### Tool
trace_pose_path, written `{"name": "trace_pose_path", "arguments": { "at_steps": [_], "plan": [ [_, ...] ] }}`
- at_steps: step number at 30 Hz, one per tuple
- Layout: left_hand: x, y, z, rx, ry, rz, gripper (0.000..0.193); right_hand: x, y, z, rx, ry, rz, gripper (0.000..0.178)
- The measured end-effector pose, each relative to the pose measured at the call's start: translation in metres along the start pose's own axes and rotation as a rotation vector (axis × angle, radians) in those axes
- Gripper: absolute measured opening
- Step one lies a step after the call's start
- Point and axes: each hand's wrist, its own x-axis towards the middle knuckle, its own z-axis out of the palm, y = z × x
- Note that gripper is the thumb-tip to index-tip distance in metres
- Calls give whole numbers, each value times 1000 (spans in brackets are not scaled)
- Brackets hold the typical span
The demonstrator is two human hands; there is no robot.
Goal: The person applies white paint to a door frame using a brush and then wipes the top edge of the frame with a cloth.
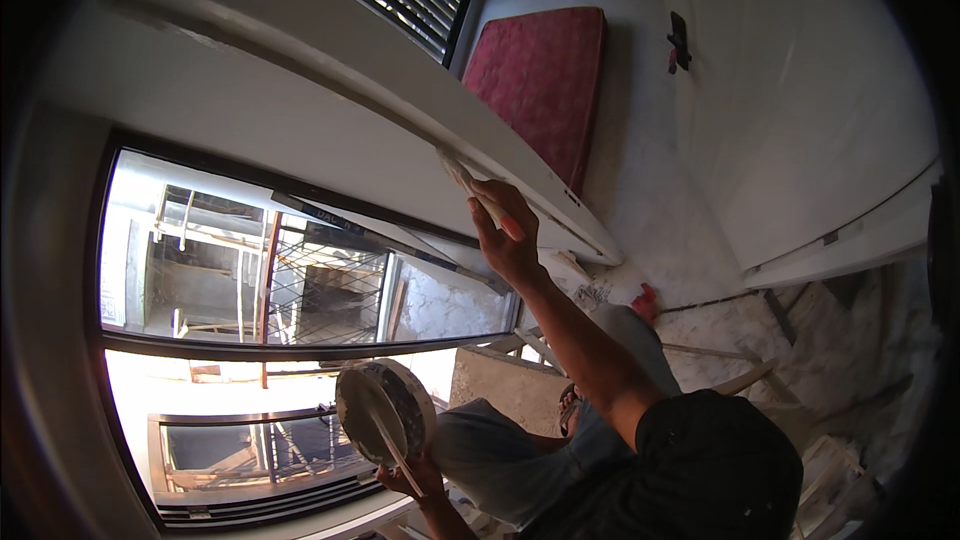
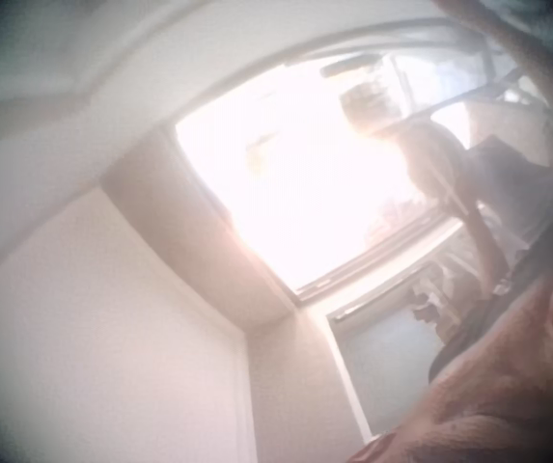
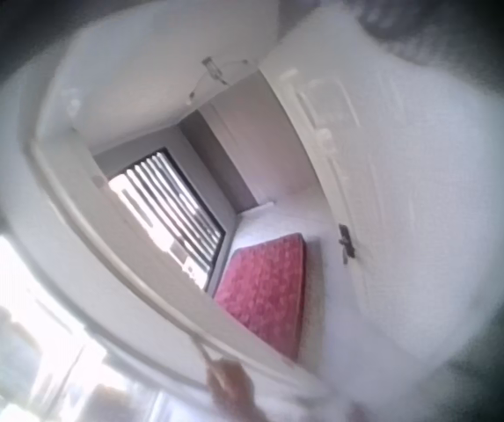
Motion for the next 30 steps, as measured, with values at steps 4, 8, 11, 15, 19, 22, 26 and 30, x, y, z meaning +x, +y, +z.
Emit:
{"name": "trace_pose_path", "arguments": {
  "at_steps": [4,8,11,15,19,22,26,30],
  "plan": [
    [0,29,-12,380,-44,146,77,-18,7,-1,-91,36,-65,32],
    [13,21,-20,106,-186,13,77,-22,5,3,-98,102,-37,29],
    [7,61,-19,-290,-116,-104,73,-25,-6,19,-68,103,-51,28],
    [16,80,-17,-424,-92,-321,72,-29,-4,25,-55,117,-23,28],
    [28,100,-9,-468,-93,-512,71,-39,8,21,10,87,-5,37],
    [36,110,1,-485,-105,-564,71,-47,16,22,54,56,23,42],
    [35,121,5,-503,-81,-613,70,-48,19,25,99,47,41,42],
    [42,125,6,-507,-94,-630,69,-39,15,21,22,108,1,39]
  ]
}}
